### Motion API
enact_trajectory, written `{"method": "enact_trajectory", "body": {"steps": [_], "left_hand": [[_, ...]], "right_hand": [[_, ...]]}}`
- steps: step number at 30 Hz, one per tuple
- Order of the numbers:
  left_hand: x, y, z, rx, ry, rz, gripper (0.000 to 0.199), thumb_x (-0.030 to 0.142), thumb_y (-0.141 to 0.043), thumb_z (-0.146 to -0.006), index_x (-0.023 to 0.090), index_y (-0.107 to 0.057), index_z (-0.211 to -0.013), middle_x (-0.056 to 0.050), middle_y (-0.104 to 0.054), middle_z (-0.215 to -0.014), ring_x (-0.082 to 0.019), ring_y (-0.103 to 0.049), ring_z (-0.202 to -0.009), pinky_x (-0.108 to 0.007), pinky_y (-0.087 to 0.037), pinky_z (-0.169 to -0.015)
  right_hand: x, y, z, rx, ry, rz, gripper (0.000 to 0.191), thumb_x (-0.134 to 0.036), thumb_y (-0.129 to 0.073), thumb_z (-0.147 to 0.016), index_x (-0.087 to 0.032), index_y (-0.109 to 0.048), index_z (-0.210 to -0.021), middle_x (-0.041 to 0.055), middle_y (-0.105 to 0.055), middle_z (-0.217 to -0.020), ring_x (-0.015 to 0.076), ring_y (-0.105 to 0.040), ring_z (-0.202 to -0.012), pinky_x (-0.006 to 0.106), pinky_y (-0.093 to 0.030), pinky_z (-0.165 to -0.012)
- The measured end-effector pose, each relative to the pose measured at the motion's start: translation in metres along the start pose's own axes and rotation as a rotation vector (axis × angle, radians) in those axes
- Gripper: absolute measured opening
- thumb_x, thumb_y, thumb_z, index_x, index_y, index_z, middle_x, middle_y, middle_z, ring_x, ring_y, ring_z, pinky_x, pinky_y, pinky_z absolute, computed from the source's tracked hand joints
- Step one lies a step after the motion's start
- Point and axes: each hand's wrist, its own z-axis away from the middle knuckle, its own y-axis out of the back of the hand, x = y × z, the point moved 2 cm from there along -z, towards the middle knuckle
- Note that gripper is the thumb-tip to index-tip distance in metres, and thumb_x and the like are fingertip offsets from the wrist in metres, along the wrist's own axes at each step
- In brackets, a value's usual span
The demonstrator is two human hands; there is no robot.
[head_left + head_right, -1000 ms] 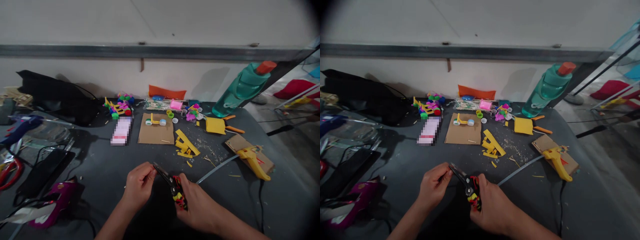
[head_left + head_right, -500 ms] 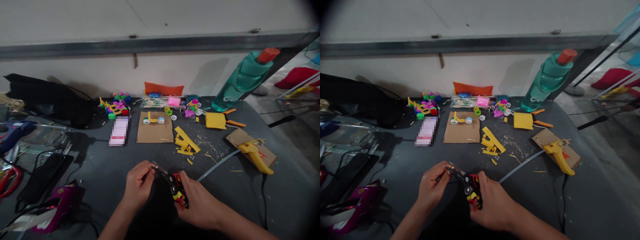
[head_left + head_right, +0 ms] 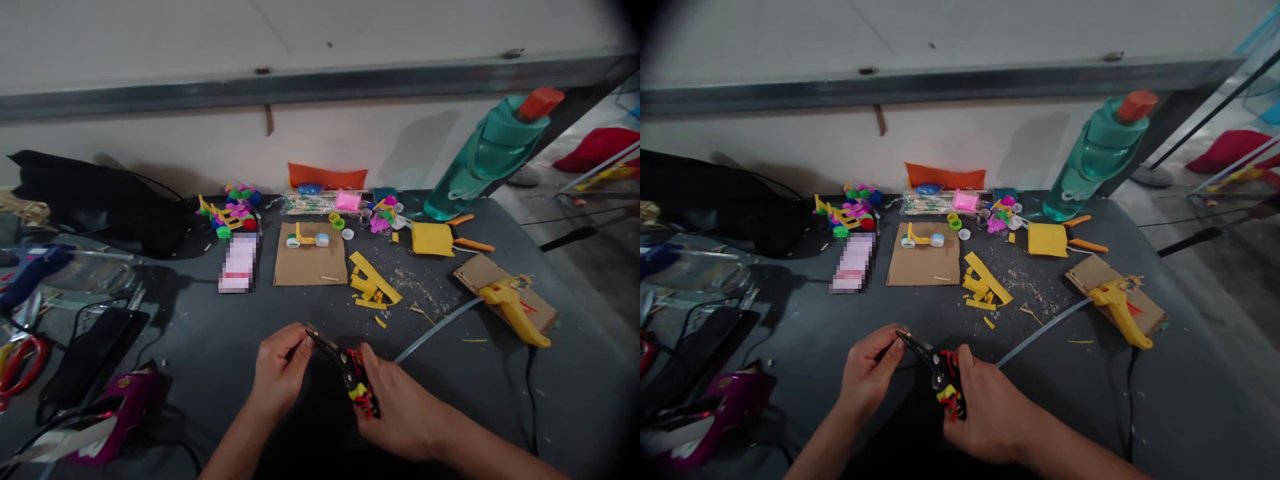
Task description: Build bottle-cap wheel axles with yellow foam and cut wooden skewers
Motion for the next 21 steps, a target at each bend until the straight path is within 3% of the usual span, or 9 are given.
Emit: {"method": "enact_trajectory", "body": {"steps": [5, 12, 21], "left_hand": [[0.0011, -0.0012, 0.0004, -0.009, 0.033, 0.009, 0.026, 0.025, -0.046, -0.086, 0.015, -0.055, -0.064, 0.001, -0.048, -0.06, -0.009, -0.044, -0.056, -0.019, -0.034, -0.054], [0.0048, -0.0023, 0.002, -0.074, 0.106, 0.002, 0.025, 0.027, -0.044, -0.086, 0.016, -0.057, -0.069, 0.002, -0.048, -0.057, -0.009, -0.041, -0.053, -0.019, -0.032, -0.051], [0.0033, -0.0062, 0.0031, -0.082, 0.188, 0.143, 0.028, 0.033, -0.047, -0.085, 0.015, -0.057, -0.066, 0.003, -0.041, -0.054, -0.009, -0.035, -0.051, -0.019, -0.028, -0.048]], "right_hand": [[-0.0005, -0.001, 0.0019, -0.001, -0.024, -0.004, 0.034, -0.02, -0.05, -0.066, -0.017, -0.039, -0.098, 0.0068, -0.053, -0.089, 0.0199, -0.055, -0.079, 0.031, -0.043, -0.071], [-0.001, -0.0023, 0.0032, 0.098, -0.043, 0.027, 0.033, -0.019, -0.05, -0.063, -0.019, -0.038, -0.093, 0.0042, -0.051, -0.086, 0.0184, -0.053, -0.076, 0.029, -0.041, -0.068], [-0.0006, -0.0025, 0.0072, 0.032, -0.039, 0.002, 0.033, -0.018, -0.049, -0.063, -0.019, -0.037, -0.093, 0.0049, -0.053, -0.086, 0.0181, -0.054, -0.075, 0.028, -0.041, -0.068]]}}
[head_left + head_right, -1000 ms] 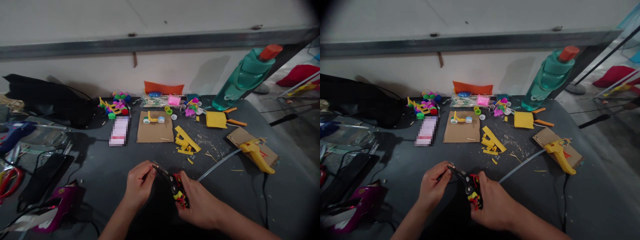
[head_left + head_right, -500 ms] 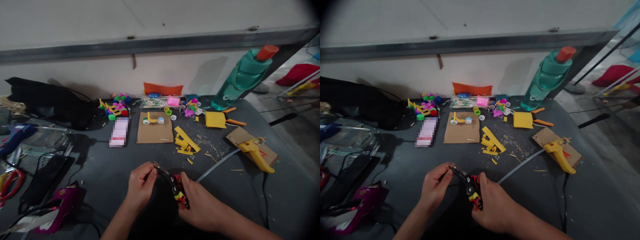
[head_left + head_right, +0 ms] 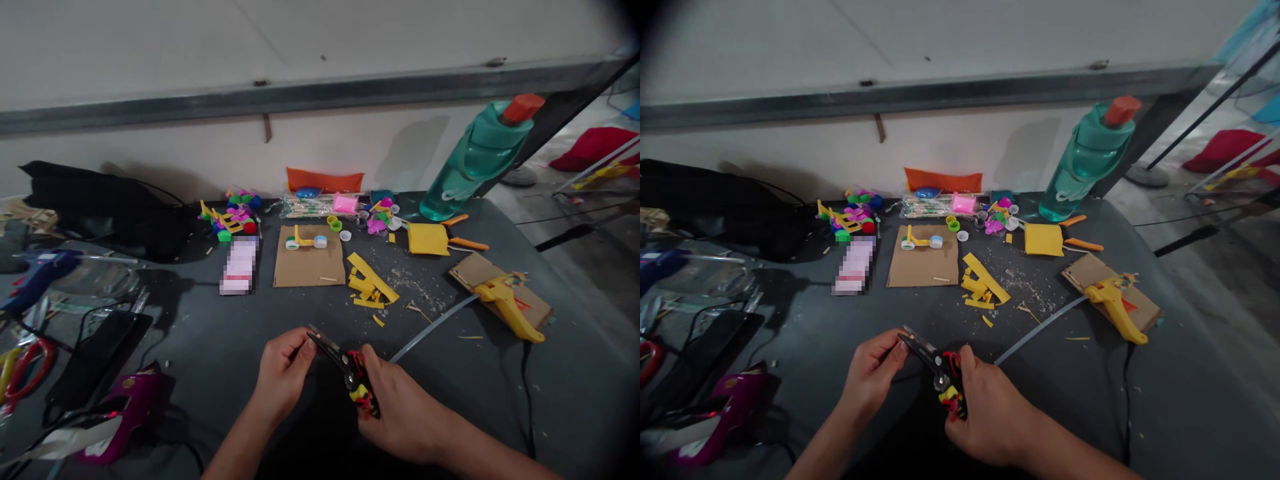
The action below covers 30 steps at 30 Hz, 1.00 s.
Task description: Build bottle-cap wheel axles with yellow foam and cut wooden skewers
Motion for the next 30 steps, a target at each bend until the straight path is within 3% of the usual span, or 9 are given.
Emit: {"method": "enact_trajectory", "body": {"steps": [7, 17, 23, 30], "left_hand": [[-0.0029, -0.0015, 0.0038, -0.012, 0.033, 0.033, 0.031, 0.037, -0.046, -0.084, 0.014, -0.055, -0.065, 0.004, -0.037, -0.054, -0.008, -0.032, -0.051, -0.02, -0.026, -0.047], [0.0004, -0.0036, 0.0015, 0.006, -0.127, -0.279, 0.033, 0.027, -0.041, -0.087, 0.016, -0.042, -0.056, 0.002, -0.041, -0.056, -0.009, -0.039, -0.054, -0.02, -0.029, -0.053], [0.0005, -0.0053, 0.0003, 0.018, -0.157, -0.404, 0.033, 0.024, -0.039, -0.086, 0.018, -0.033, -0.054, 0.003, -0.038, -0.054, -0.009, -0.038, -0.051, -0.021, -0.027, -0.051], [0.001, -0.0061, 0.002, 0.017, -0.155, -0.447, 0.033, 0.023, -0.038, -0.087, 0.018, -0.032, -0.055, 0.003, -0.039, -0.055, -0.009, -0.04, -0.052, -0.022, -0.027, -0.052]], "right_hand": [[0.0013, -0.0005, 0.0024, -0.01, 0.013, -0.042, 0.036, -0.016, -0.049, -0.062, -0.019, -0.038, -0.096, 0.0042, -0.056, -0.085, 0.0185, -0.056, -0.075, 0.027, -0.041, -0.067], [0.0077, -0.005, 0.008, -0.009, -0.044, -0.058, 0.051, -0.018, -0.048, -0.066, -0.012, -0.038, -0.116, 0.013, -0.059, -0.103, 0.024, -0.057, -0.094, 0.032, -0.041, -0.08], [0.0074, -0.0073, 0.0078, -0.009, -0.083, -0.076, 0.049, -0.018, -0.05, -0.066, -0.012, -0.039, -0.114, 0.0139, -0.059, -0.104, 0.0254, -0.057, -0.095, 0.033, -0.042, -0.079], [0.0041, -0.0044, 0.0061, -0.018, -0.027, -0.124, 0.044, -0.014, -0.049, -0.065, -0.016, -0.041, -0.108, 0.0098, -0.059, -0.101, 0.0221, -0.057, -0.092, 0.031, -0.041, -0.079]]}}
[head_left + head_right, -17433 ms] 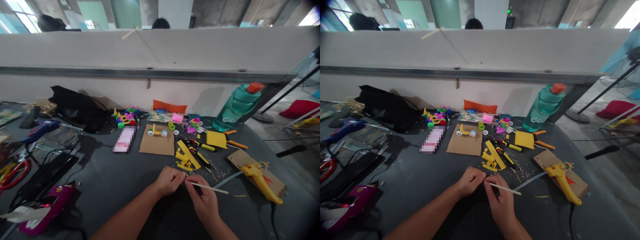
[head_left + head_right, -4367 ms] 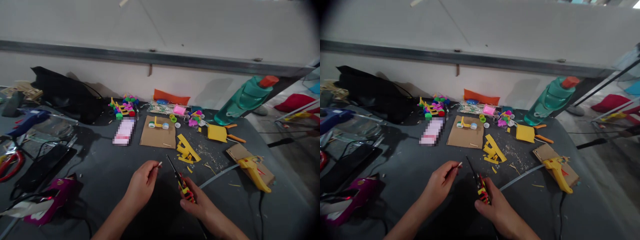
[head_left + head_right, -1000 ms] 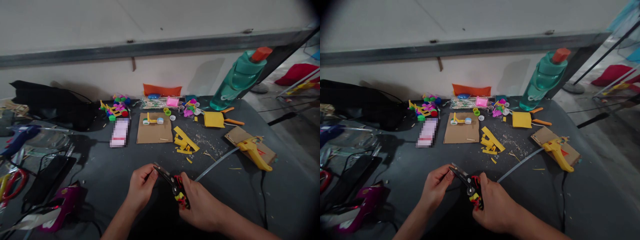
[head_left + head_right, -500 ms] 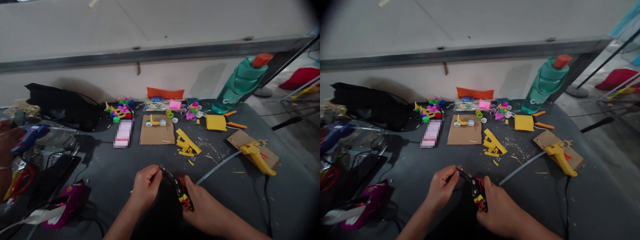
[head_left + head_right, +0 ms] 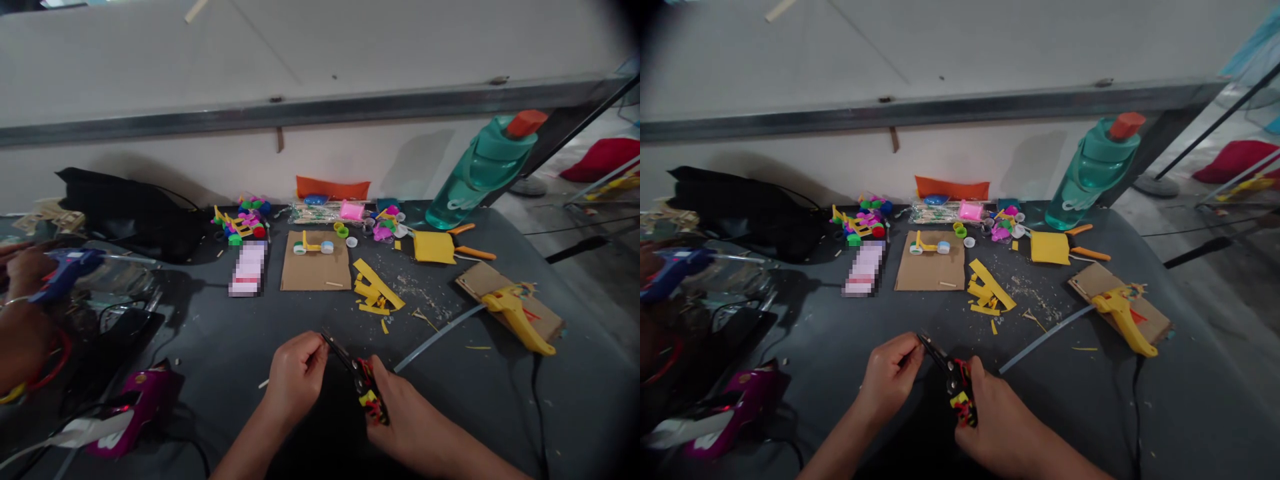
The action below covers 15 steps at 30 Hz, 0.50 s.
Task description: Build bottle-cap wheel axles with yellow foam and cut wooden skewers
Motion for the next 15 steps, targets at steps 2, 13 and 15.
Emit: {"method": "enact_trajectory", "body": {"steps": [2, 13, 15], "left_hand": [[-0.0009, -0.0011, 0.0004, 0.0, 0.01, 0.014, 0.033, 0.024, -0.038, -0.087, 0.018, -0.032, -0.055, 0.003, -0.039, -0.055, -0.009, -0.039, -0.052, -0.021, -0.027, -0.052], [-0.003, -0.0036, -0.0008, -0.07, 0.128, 0.235, 0.031, 0.03, -0.042, -0.086, 0.016, -0.047, -0.059, 0.002, -0.047, -0.057, -0.01, -0.042, -0.055, -0.02, -0.031, -0.053], [-0.003, -0.0034, -0.001, -0.08, 0.128, 0.246, 0.032, 0.03, -0.041, -0.087, 0.016, -0.047, -0.058, 0.002, -0.046, -0.056, -0.01, -0.041, -0.055, -0.02, -0.03, -0.052]], "right_hand": [[-0.0003, 0.0006, -0.0001, -0.004, 0.01, -0.015, 0.041, -0.012, -0.049, -0.065, -0.017, -0.041, -0.104, 0.0082, -0.059, -0.097, 0.0206, -0.057, -0.088, 0.029, -0.041, -0.077], [0.0067, 0.0024, 0.0024, 0.028, -0.02, 0.016, 0.037, -0.013, -0.048, -0.064, -0.018, -0.041, -0.1, 0.0081, -0.059, -0.094, 0.0206, -0.057, -0.086, 0.027, -0.041, -0.07], [0.0071, 0.0021, 0.0033, 0.019, -0.035, 0.019, 0.036, -0.013, -0.048, -0.065, -0.018, -0.042, -0.1, 0.0086, -0.06, -0.095, 0.0212, -0.057, -0.087, 0.027, -0.041, -0.07]]}}
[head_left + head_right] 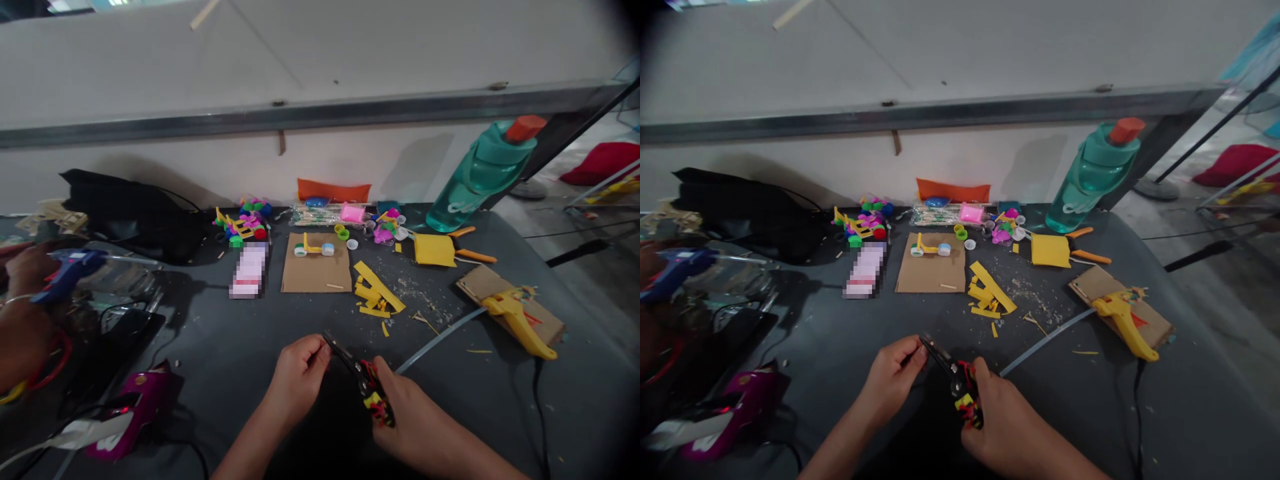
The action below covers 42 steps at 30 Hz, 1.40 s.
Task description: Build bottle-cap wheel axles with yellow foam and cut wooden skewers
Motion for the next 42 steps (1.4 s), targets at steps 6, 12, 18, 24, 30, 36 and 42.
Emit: {"method": "enact_trajectory", "body": {"steps": [6, 12, 18, 24, 30, 36, 42], "left_hand": [[0.0, 0.001, 0.0, 0.027, -0.049, -0.095, 0.032, 0.027, -0.041, -0.087, 0.016, -0.043, -0.056, 0.002, -0.044, -0.056, -0.01, -0.041, -0.055, -0.02, -0.03, -0.053], [0.001, 0.003, 0.0, 0.013, -0.098, -0.2, 0.032, 0.026, -0.038, -0.088, 0.017, -0.045, -0.057, 0.001, -0.048, -0.058, -0.011, -0.044, -0.056, -0.022, -0.03, -0.054], [0.002, 0.004, 0.0, 0.032, -0.139, -0.298, 0.031, 0.022, -0.039, -0.087, 0.018, -0.044, -0.057, 0.0, -0.05, -0.059, -0.012, -0.047, -0.06, -0.022, -0.031, -0.057], [0.002, 0.004, 0.0, 0.049, -0.165, -0.34, 0.029, 0.018, -0.039, -0.086, 0.018, -0.044, -0.058, 0.0, -0.05, -0.059, -0.012, -0.047, -0.061, -0.022, -0.031, -0.057], [0.0, 0.002, -0.001, 0.067, -0.178, -0.373, 0.028, 0.016, -0.039, -0.086, 0.018, -0.044, -0.058, 0.0, -0.049, -0.059, -0.012, -0.046, -0.061, -0.023, -0.031, -0.059], [0.001, 0.0, 0.0, 0.083, -0.177, -0.352, 0.029, 0.018, -0.038, -0.086, 0.018, -0.047, -0.059, 0.0, -0.05, -0.059, -0.012, -0.046, -0.062, -0.023, -0.032, -0.059], [0.002, 0.001, -0.002, 0.061, -0.08, -0.224, 0.027, 0.025, -0.041, -0.087, 0.018, -0.05, -0.062, -0.001, -0.055, -0.063, -0.012, -0.05, -0.062, -0.022, -0.033, -0.059]], "right_hand": [[-0.001, 0.0, 0.0, 0.008, 0.01, -0.025, 0.039, -0.013, -0.047, -0.064, -0.018, -0.04, -0.102, 0.0089, -0.059, -0.097, 0.0215, -0.057, -0.088, 0.029, -0.042, -0.071], [-0.005, 0.0, -0.001, 0.0, 0.036, -0.078, 0.029, -0.013, -0.047, -0.065, -0.019, -0.041, -0.092, 0.0079, -0.059, -0.097, 0.0208, -0.057, -0.088, 0.029, -0.041, -0.072], [-0.004, -0.001, -0.003, -0.023, 0.008, -0.09, 0.03, -0.013, -0.048, -0.064, -0.019, -0.042, -0.093, 0.0047, -0.06, -0.089, 0.0193, -0.058, -0.081, 0.027, -0.04, -0.072], [-0.003, -0.002, -0.004, -0.042, -0.011, -0.127, 0.032, -0.013, -0.048, -0.063, -0.02, -0.042, -0.093, 0.0038, -0.06, -0.09, 0.0186, -0.057, -0.081, 0.026, -0.039, -0.072], [-0.006, -0.001, -0.005, -0.036, 0.021, -0.217, 0.029, -0.012, -0.048, -0.063, -0.02, -0.042, -0.091, 0.0019, -0.06, -0.088, 0.0173, -0.057, -0.081, 0.024, -0.04, -0.069], [-0.006, -0.001, -0.004, -0.049, 0.009, -0.194, 0.03, -0.012, -0.048, -0.063, -0.018, -0.045, -0.093, 0.0021, -0.061, -0.084, 0.0178, -0.056, -0.078, 0.027, -0.041, -0.07], [-0.01, 0.003, -0.003, -0.05, 0.027, -0.218, 0.033, -0.011, -0.049, -0.063, -0.018, -0.047, -0.095, 0.0025, -0.061, -0.085, 0.0184, -0.056, -0.078, 0.028, -0.042, -0.072]]}}
